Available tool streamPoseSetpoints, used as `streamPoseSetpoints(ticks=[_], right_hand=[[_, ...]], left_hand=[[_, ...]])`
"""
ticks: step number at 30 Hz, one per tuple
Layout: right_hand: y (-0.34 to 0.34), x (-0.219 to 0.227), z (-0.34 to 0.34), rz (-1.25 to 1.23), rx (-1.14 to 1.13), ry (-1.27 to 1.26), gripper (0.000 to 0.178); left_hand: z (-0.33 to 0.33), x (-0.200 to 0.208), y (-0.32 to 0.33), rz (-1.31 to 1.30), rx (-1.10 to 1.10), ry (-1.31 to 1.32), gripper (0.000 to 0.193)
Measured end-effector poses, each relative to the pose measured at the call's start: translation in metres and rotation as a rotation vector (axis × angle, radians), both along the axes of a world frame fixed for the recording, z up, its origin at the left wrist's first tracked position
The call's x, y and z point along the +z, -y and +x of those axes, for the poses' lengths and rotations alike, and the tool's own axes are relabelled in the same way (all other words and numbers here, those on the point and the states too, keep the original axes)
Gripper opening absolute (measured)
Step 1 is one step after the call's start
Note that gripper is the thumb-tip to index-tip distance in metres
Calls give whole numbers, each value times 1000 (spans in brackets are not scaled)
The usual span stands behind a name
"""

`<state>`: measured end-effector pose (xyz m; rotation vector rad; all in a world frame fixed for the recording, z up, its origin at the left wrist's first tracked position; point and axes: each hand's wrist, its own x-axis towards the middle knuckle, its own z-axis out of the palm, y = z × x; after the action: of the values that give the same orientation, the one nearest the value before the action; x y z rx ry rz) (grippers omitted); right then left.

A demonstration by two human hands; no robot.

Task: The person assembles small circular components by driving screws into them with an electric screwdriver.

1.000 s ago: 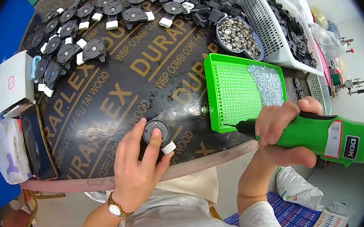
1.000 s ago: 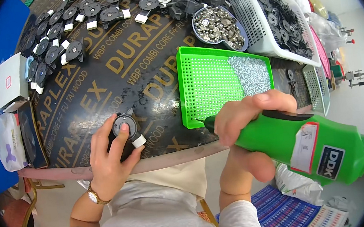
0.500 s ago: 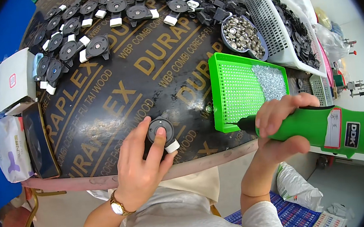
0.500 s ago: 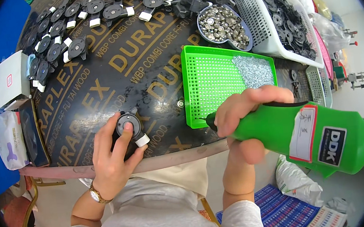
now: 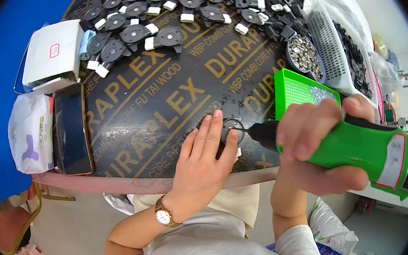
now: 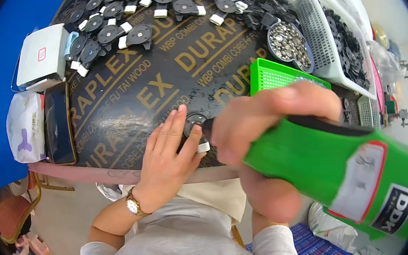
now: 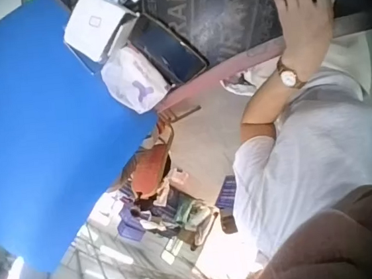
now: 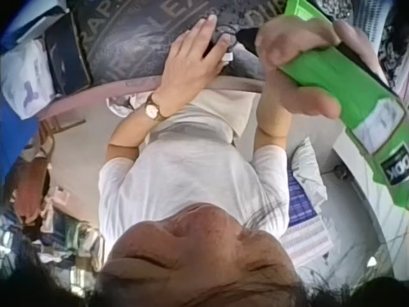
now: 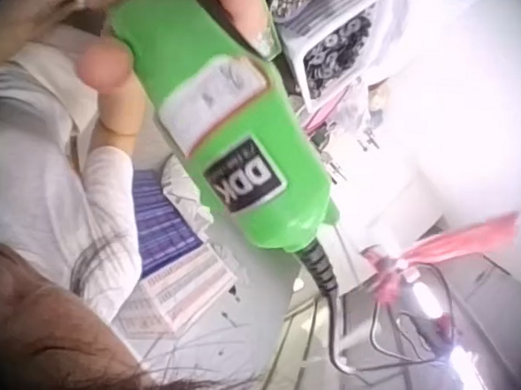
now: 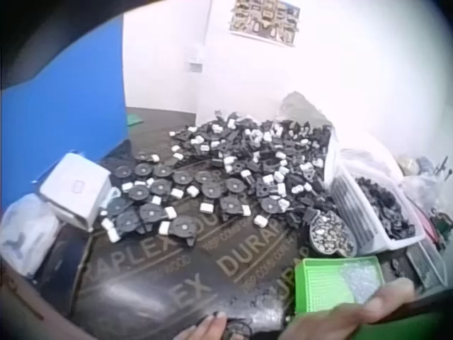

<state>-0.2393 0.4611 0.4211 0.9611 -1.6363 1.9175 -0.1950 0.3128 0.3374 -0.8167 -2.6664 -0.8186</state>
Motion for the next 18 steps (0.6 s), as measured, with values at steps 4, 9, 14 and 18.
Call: streamPoseSetpoints(ticks=[4, 9, 14, 18], right_hand=[[12, -4, -11, 27, 72, 16, 79], [15, -3, -10, 65, 70, 42, 78], [30, 0, -9, 113, -76, 117, 69], [48, 2, -10, 276, -293, 162, 57]], left_hand=[[2, -4, 1, 39, 59, 15, 39], [2, -5, 3, 52, 41, 9, 39], [0, -3, 5, 104, 8, 31, 41], [-1, -3, 8, 129, -22, -32, 34]])
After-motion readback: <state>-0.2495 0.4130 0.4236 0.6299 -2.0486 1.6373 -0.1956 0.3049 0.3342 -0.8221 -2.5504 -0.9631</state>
